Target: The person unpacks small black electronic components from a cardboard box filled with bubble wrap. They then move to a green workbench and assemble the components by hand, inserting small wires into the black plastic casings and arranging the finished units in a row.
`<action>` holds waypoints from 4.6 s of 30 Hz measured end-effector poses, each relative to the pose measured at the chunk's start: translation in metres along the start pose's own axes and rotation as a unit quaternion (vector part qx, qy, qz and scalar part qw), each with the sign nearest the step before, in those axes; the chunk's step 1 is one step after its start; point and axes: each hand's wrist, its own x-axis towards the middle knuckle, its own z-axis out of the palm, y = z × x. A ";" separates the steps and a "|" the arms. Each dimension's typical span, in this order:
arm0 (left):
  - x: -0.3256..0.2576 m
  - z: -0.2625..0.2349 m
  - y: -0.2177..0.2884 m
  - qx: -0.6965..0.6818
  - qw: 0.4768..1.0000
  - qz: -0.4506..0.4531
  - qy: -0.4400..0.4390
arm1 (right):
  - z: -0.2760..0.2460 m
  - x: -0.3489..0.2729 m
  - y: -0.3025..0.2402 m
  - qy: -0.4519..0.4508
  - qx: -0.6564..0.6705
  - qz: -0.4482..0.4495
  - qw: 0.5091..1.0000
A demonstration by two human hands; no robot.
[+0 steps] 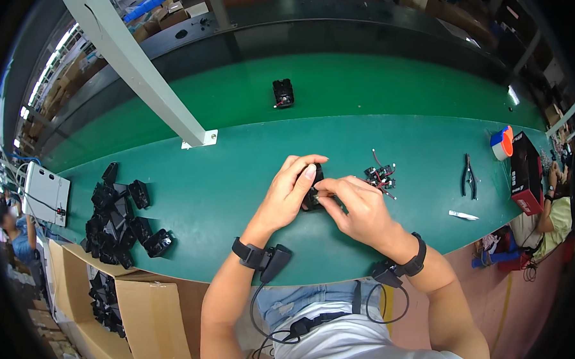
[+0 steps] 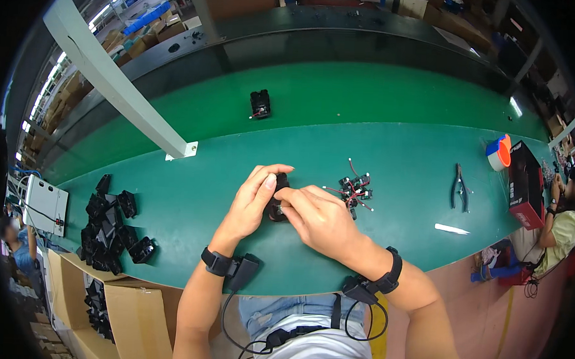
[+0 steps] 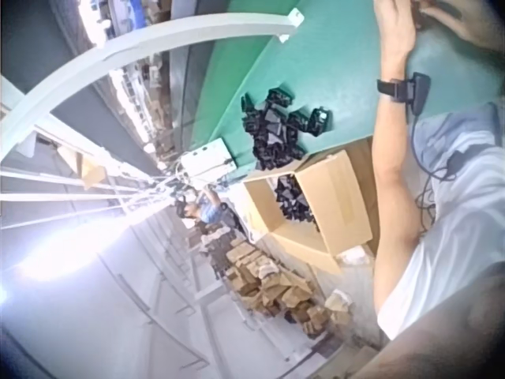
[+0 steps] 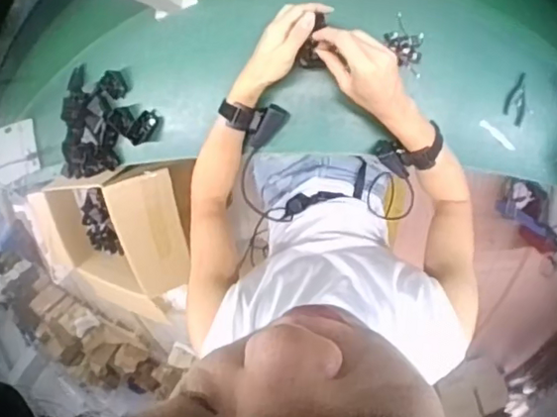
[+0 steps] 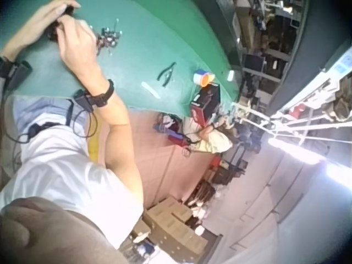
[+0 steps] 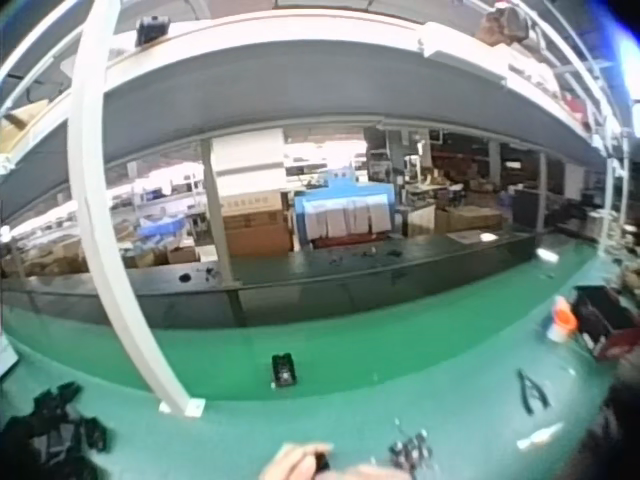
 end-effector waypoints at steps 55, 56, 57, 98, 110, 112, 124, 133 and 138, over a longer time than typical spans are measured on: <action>-0.014 -0.014 0.011 0.213 0.956 0.115 0.168 | 0.002 0.006 0.027 -0.132 0.551 0.365 0.739; -0.018 -0.021 0.018 0.223 0.955 0.093 0.170 | -0.002 0.019 0.031 -0.133 0.463 0.339 0.808; -0.028 -0.032 0.031 0.234 0.954 0.070 0.173 | -0.005 0.037 0.042 -0.107 0.308 0.217 0.920; -0.008 -0.018 -0.021 0.102 0.993 -0.009 0.050 | -0.011 0.011 0.049 -0.164 0.091 0.146 0.971; -0.013 -0.007 -0.011 0.175 0.974 0.136 0.041 | 0.004 0.002 0.015 -0.037 -0.015 0.011 0.999; -0.015 -0.005 -0.011 0.168 0.976 0.139 0.024 | 0.002 0.002 0.012 -0.039 -0.019 0.001 0.999; -0.017 -0.010 -0.004 0.173 0.941 0.273 0.096 | 0.004 -0.004 0.010 -0.061 0.175 0.077 0.980; -0.024 0.000 0.002 0.200 0.919 0.273 0.203 | 0.010 -0.010 0.016 -0.173 0.497 0.094 0.845; -0.027 0.002 0.001 0.260 0.904 0.278 0.196 | 0.012 -0.024 0.014 -0.181 0.517 0.208 0.810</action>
